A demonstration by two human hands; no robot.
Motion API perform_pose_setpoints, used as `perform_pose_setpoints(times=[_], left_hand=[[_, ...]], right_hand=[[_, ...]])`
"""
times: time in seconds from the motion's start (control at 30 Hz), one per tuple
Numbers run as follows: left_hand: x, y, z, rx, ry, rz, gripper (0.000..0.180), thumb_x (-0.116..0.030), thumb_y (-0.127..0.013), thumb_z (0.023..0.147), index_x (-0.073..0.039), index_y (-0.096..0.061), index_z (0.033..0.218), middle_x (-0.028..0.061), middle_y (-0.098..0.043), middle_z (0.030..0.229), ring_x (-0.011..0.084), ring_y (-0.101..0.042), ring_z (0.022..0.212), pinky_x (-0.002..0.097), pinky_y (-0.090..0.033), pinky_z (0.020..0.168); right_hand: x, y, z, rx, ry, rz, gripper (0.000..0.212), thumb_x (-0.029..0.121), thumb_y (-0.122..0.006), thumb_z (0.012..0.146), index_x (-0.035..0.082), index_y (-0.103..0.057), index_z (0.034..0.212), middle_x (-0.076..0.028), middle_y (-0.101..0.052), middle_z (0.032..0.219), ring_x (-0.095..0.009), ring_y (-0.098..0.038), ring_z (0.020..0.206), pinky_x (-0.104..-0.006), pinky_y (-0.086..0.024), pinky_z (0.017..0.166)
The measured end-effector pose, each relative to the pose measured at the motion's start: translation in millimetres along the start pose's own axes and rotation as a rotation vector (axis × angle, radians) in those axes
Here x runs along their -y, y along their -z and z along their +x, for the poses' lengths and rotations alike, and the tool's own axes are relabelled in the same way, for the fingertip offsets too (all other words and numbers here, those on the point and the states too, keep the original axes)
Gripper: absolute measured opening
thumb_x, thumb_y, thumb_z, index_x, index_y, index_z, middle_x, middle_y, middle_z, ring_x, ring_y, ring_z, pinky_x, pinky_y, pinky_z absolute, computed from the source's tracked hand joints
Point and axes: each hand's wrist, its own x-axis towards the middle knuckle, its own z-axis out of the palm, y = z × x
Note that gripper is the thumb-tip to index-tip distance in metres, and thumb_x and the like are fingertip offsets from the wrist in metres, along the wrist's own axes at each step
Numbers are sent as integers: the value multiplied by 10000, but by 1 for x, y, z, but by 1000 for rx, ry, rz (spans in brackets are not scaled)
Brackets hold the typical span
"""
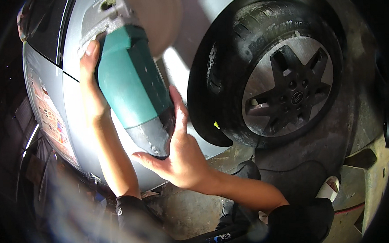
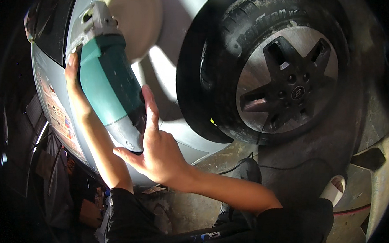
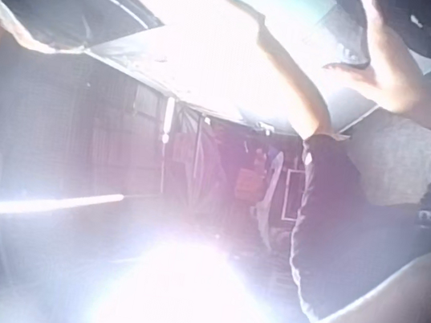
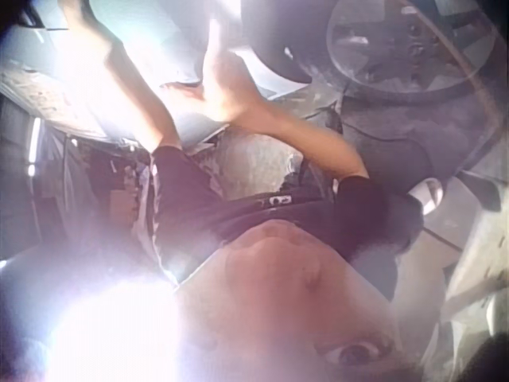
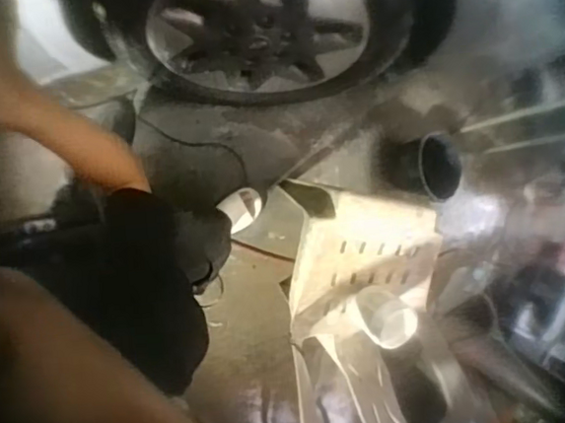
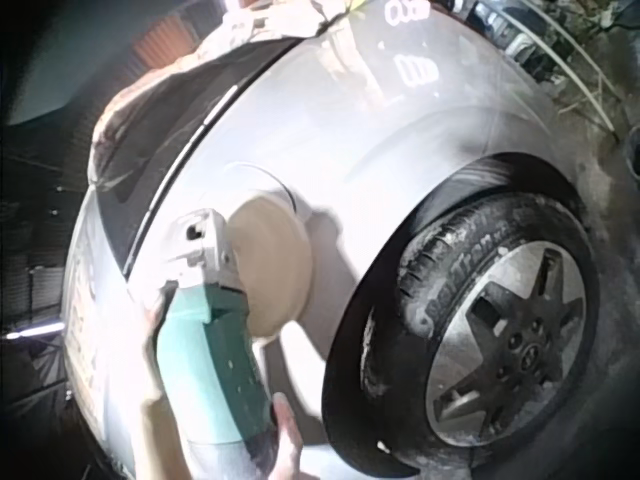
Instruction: The person uses a green electric polisher with a white pad to buff the rear quarter panel of a silver car. They pause to apply a white compound from a small container with their right hand, then resume polishing the same area.
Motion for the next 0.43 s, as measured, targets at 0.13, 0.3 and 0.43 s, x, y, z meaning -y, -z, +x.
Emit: perform_pose_setpoints(times=[0.13, 0.3, 0.43], left_hand=[[-17, -27, 19, 43, 51, -67, 569, -512, -464, 946, -13, -612, 1175, 97, -633, 1009, 146, -586, 897, 282, -454, 818], [-15, -20, 18, 78, 38, -96, 537, -498, -492, 936, -14, -623, 1128, 87, -641, 970, 137, -593, 855, 276, -463, 788], [14, 12, 12, 186, 59, -234, 699, -533, -479, 920, -11, -470, 1384, 206, -574, 1290, 268, -588, 1161, 332, -444, 1019]], right_hand=[[-1, 11, 17, -67, 97, -73, 1181, 171, -790, 775, 15, 143, 1483, -364, -555, 1181, -454, -657, 908, -445, -549, 822], [-1, 10, 19, -18, 23, -27, 1180, 143, -800, 769, 25, 127, 1490, -335, -467, 1319, -419, -557, 1157, -425, -447, 991], [-12, 2, 9, 43, 15, -100, 1172, 246, -788, 784, 36, 118, 1497, -362, -376, 1407, -454, -667, 916, -437, -551, 833]])
